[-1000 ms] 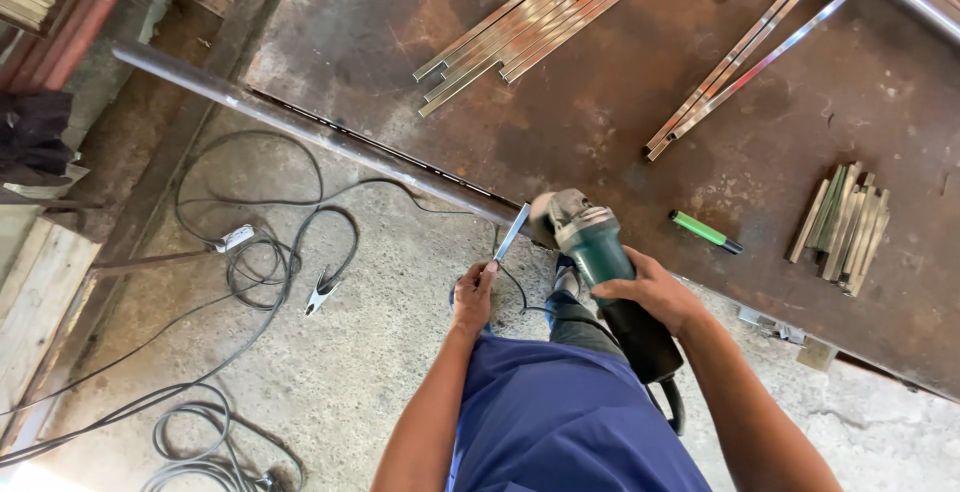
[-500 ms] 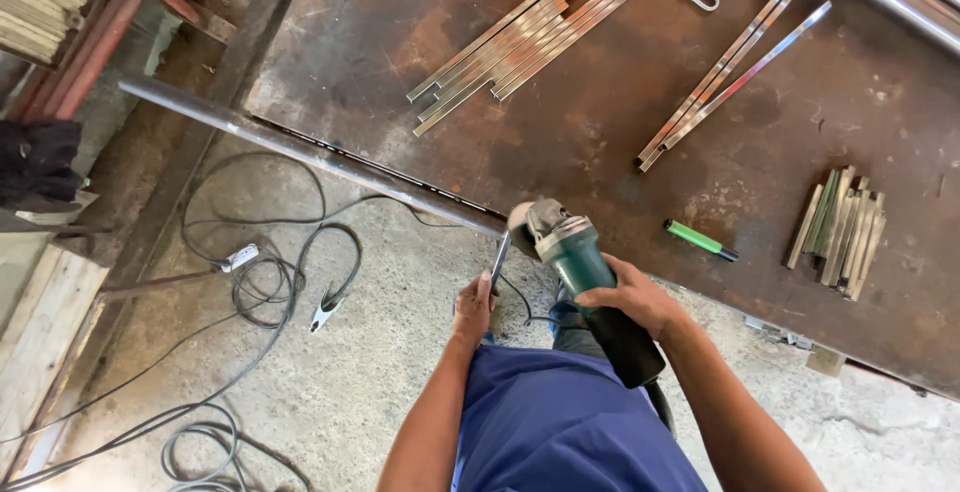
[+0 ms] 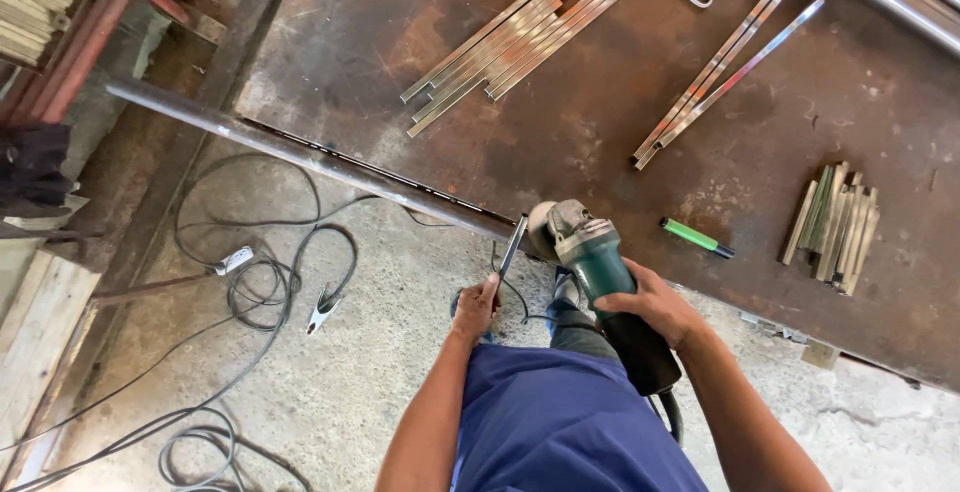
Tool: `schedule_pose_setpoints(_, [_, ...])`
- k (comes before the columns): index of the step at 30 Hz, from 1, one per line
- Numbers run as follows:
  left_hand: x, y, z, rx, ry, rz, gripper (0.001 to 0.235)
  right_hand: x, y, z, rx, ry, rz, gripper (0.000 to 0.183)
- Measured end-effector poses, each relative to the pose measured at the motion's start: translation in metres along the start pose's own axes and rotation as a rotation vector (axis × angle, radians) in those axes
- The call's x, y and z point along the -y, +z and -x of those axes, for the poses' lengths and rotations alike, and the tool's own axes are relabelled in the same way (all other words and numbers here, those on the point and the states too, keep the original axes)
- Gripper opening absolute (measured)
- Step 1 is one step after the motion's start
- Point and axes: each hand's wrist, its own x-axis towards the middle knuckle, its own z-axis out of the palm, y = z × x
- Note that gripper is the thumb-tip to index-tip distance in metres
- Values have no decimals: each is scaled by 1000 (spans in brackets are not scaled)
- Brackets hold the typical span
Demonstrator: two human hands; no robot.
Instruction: Grinding the ends and edges of small metal bars using an angle grinder on a workbench.
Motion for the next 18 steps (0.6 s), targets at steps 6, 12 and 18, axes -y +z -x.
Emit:
schedule_pose_setpoints(6, [-1,-2,0,-19,4,-33,65,15,20,5,31,-6,-28,58])
schedule_pose_setpoints(12, [2,-3,0,-19,0,-62,67,-9,0,-16,37,6,11,60])
schedule_pose_setpoints(18, [-14,-8,10,-6,3,-25,79,1,-2,-4,1,-4,-6,58])
